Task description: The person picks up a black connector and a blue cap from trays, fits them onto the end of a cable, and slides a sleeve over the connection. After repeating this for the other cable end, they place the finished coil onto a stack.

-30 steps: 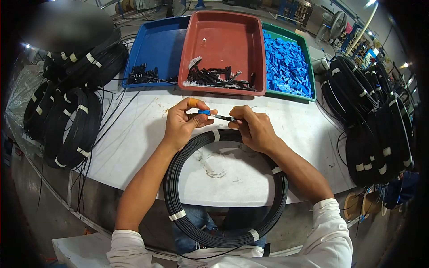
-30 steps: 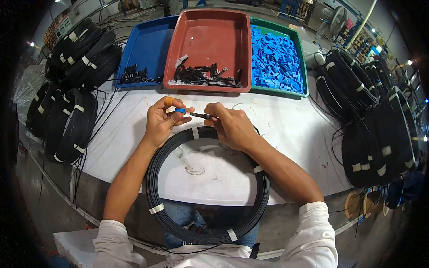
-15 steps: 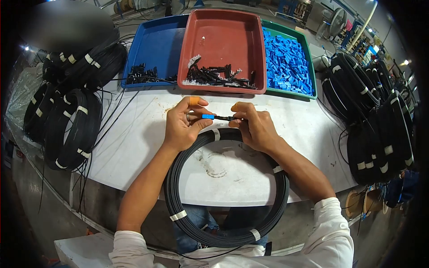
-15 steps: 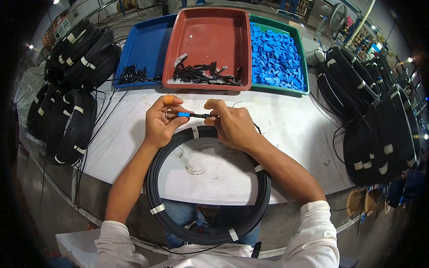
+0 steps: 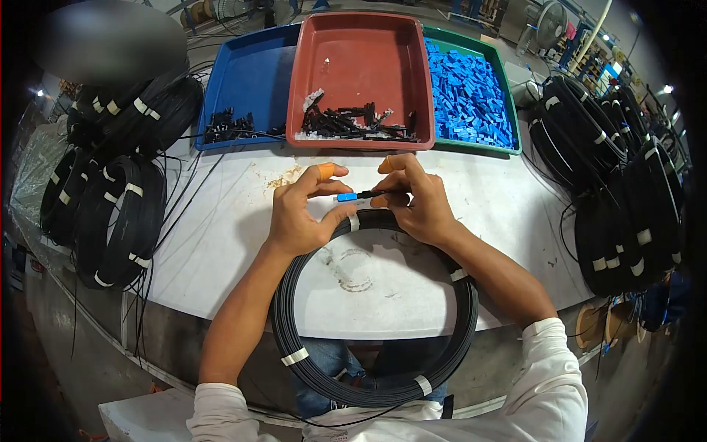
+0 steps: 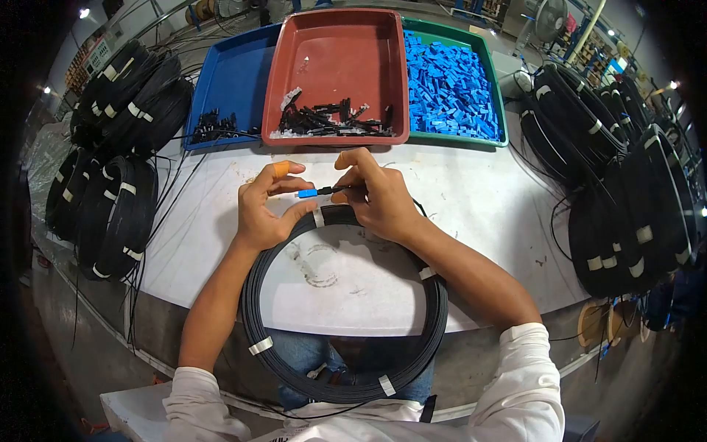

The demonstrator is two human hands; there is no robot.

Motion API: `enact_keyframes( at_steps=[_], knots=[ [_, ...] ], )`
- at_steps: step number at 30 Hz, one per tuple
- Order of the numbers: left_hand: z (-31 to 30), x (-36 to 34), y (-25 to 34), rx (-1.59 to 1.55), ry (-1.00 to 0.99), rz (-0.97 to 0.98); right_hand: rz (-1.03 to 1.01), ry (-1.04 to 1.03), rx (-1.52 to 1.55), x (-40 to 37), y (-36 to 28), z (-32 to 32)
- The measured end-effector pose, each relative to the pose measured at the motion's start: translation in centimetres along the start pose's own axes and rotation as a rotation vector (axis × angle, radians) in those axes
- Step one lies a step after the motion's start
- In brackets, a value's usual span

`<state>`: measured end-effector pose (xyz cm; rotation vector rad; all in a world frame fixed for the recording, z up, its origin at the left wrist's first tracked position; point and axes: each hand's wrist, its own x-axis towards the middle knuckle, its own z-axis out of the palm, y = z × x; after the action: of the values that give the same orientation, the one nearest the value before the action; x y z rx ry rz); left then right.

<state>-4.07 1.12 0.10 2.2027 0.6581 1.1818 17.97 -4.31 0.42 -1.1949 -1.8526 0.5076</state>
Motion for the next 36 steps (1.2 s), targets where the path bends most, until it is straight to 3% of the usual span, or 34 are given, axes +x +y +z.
enact_keyframes(
  at_steps=[4, 6, 8, 17, 26, 32, 35, 36],
  knots=[
    [0.1, -0.3, 0.2, 0.149, 0.043, 0.138, -0.084, 0.087, 0.038, -0.2, 0.6, 0.4],
    [0.2, -0.6, 0.2, 0.007, 0.083, 0.026, -0.104, 0.088, 0.06, -0.3, 0.7, 0.5],
    [-0.3, -0.8, 0.7, 0.018, 0.027, 0.024, -0.238, 0.06, 0.054, -0.4, 0.7, 0.2],
    [0.0, -1.1, 1.1, -0.064, -0.051, -0.035, -0.39, 0.056, -0.047, -0.4, 0.1, -0.2],
    [0.6, -1.1, 0.7, -0.213, -0.07, -0.113, -0.314, -0.015, -0.001, -0.5, 0.5, 0.0],
    [1.0, -1.0, -0.4, -0.177, 0.029, -0.132, -0.206, 0.078, 0.102, 0.0, 0.8, 0.8],
    [0.5, -1.1, -0.9, -0.202, -0.008, -0.107, -0.327, 0.09, -0.02, -0.1, 0.6, 0.5],
    [0.5, -0.9, -0.6, -0.39, 0.012, -0.175, -0.333, 0.09, -0.025, 0.0, 0.5, 0.4]
  ],
)
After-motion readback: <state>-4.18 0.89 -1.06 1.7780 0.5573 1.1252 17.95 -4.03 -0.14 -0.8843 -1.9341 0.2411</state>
